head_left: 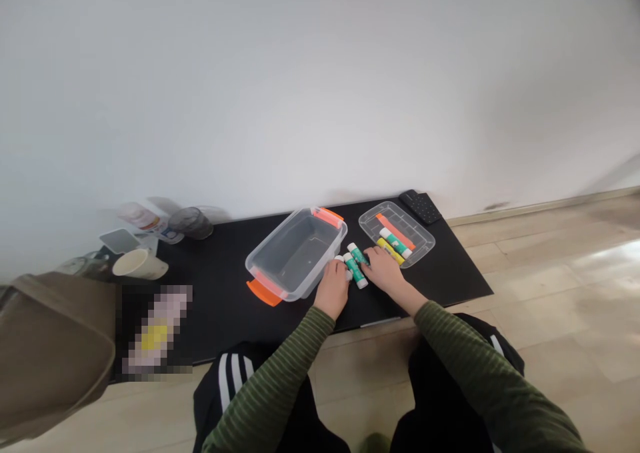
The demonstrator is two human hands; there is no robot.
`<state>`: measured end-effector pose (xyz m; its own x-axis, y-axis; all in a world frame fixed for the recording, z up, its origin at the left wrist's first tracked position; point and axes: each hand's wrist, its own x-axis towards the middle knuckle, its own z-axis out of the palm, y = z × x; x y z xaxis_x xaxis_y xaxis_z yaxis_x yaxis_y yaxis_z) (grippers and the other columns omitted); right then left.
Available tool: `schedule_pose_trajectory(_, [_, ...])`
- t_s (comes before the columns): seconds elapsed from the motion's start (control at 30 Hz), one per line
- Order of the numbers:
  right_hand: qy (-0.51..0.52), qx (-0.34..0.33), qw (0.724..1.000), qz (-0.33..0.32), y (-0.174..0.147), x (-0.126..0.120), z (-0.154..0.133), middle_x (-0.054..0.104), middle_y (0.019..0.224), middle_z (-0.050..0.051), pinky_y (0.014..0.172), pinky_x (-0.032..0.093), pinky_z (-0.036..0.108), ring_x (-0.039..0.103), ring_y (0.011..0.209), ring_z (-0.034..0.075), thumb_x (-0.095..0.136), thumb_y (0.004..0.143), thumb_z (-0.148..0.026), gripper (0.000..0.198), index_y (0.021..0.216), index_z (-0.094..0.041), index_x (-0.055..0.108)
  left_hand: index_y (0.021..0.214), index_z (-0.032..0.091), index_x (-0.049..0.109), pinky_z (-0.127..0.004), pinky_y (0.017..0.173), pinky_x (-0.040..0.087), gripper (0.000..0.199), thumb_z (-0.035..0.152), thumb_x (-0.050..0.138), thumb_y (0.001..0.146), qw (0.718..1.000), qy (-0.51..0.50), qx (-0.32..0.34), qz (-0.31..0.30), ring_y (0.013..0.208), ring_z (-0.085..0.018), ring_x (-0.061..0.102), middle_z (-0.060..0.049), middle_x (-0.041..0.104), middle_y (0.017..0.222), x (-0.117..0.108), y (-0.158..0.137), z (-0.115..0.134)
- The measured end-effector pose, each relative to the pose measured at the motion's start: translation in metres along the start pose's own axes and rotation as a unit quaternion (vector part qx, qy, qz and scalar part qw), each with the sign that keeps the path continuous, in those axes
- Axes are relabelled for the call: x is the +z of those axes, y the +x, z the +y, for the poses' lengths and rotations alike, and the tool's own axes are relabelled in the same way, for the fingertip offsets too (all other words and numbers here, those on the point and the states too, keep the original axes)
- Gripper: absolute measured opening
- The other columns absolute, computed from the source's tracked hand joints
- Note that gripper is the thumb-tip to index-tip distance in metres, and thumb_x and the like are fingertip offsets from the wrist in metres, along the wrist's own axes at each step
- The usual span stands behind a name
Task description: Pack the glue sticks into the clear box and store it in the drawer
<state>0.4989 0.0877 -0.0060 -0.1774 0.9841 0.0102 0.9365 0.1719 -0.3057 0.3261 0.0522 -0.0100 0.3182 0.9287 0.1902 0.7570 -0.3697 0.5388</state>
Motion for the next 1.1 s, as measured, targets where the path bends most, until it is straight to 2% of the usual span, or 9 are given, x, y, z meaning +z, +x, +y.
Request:
schedule_pose_trajectory(0.23, [-0.014,0.02,1.0,-0.02,0.004,0.003,-0.001,0.063,0.107,0.013,0.082,0.044,0.032,0.058,0.104,0.026,0.055,0.089,-0.028,0.022,0.107,-0.016,0.06,0.103,0.019,0.049,-0.045,0.088,0.046,0.022,0.008,0.047,0.084,0.994,-0.08,-0.068,-0.009,0.097,-0.027,0.059,-0.011,0.058,0.102,-0.006,0.002,0.003])
schedule_pose_trajectory(0.37, [-0.015,0.022,0.999,-0.023,0.007,0.003,0.002,0.064,0.104,0.015,0.084,0.044,0.033,0.059,0.1,0.025,0.052,0.09,-0.027,0.02,0.101,-0.015,0.064,0.104,0.021,0.053,-0.045,0.092,0.046,0.025,0.011,0.055,0.082,0.975,-0.192,-0.112,0.019,0.097,-0.026,0.062,-0.009,0.063,0.101,-0.007,0.004,0.002])
schedule_pose_trajectory(0.43, [0.003,0.029,0.999,-0.013,0.008,0.0,0.003,0.065,0.102,0.015,0.084,0.044,0.033,0.06,0.098,0.024,0.052,0.09,-0.027,0.02,0.099,-0.015,0.065,0.103,0.021,0.054,-0.045,0.091,0.048,0.023,0.017,0.06,0.082,0.94,-0.307,-0.148,0.029,0.097,-0.025,0.064,-0.008,0.064,0.101,-0.006,0.006,0.003])
schedule_pose_trajectory(0.47, [0.02,0.032,0.999,-0.004,0.008,-0.002,0.004,0.065,0.101,0.014,0.084,0.044,0.033,0.06,0.097,0.024,0.052,0.089,-0.027,0.02,0.099,-0.015,0.065,0.103,0.02,0.054,-0.044,0.089,0.05,0.022,0.021,0.062,0.083,0.909,-0.379,-0.172,0.029,0.096,-0.025,0.065,-0.009,0.065,0.102,-0.005,0.007,0.004])
schedule_pose_trajectory(0.6, [0.126,0.032,0.991,0.037,0.0,-0.017,0.01,0.067,0.099,0.009,0.081,0.045,0.03,0.061,0.09,0.02,0.056,0.086,-0.027,0.022,0.102,-0.016,0.066,0.1,0.016,0.057,-0.041,0.09,0.052,0.024,0.032,0.066,0.084,0.729,-0.634,-0.257,0.029,0.096,-0.023,0.068,-0.01,0.067,0.103,-0.002,0.011,0.007])
schedule_pose_trajectory(0.7, [0.209,0.018,0.977,0.039,-0.014,-0.03,0.015,0.068,0.092,0.005,0.075,0.046,0.029,0.061,0.079,0.017,0.057,0.085,-0.03,0.023,0.102,-0.017,0.066,0.096,0.014,0.062,-0.039,0.097,0.05,0.021,0.031,0.067,0.084,0.652,-0.708,-0.27,0.037,0.102,-0.022,0.068,-0.011,0.07,0.105,-0.002,0.013,0.009])
schedule_pose_trajectory(0.83, [0.286,-0.001,0.958,0.026,-0.034,-0.039,0.02,0.068,0.094,0.006,0.074,0.048,0.031,0.061,0.078,0.018,0.059,0.083,-0.033,0.028,0.106,-0.018,0.066,0.096,0.014,0.065,-0.04,0.103,0.047,0.019,0.03,0.067,0.084,0.622,-0.737,-0.261,0.046,0.109,-0.023,0.066,-0.011,0.071,0.107,-0.006,0.014,0.01])
schedule_pose_trajectory(0.97, [0.299,-0.04,0.953,0.011,-0.047,-0.041,0.021,0.067,0.098,0.007,0.074,0.05,0.032,0.061,0.079,0.018,0.059,0.084,-0.034,0.031,0.112,-0.02,0.064,0.095,0.016,0.066,-0.04,0.106,0.046,0.016,0.026,0.068,0.084,0.6,-0.756,-0.254,0.059,0.107,-0.021,0.067,-0.008,0.071,0.108,-0.008,0.015,0.013])
schedule_pose_trajectory(1.1, [0.272,-0.093,0.958,0.019,-0.052,-0.044,0.021,0.065,0.096,0.007,0.077,0.05,0.033,0.06,0.083,0.02,0.058,0.084,-0.028,0.03,0.112,-0.02,0.064,0.097,0.016,0.067,-0.038,0.105,0.047,0.016,0.023,0.069,0.083,0.612,-0.751,-0.241,0.055,0.099,-0.016,0.068,-0.005,0.071,0.105,-0.011,0.014,0.015])
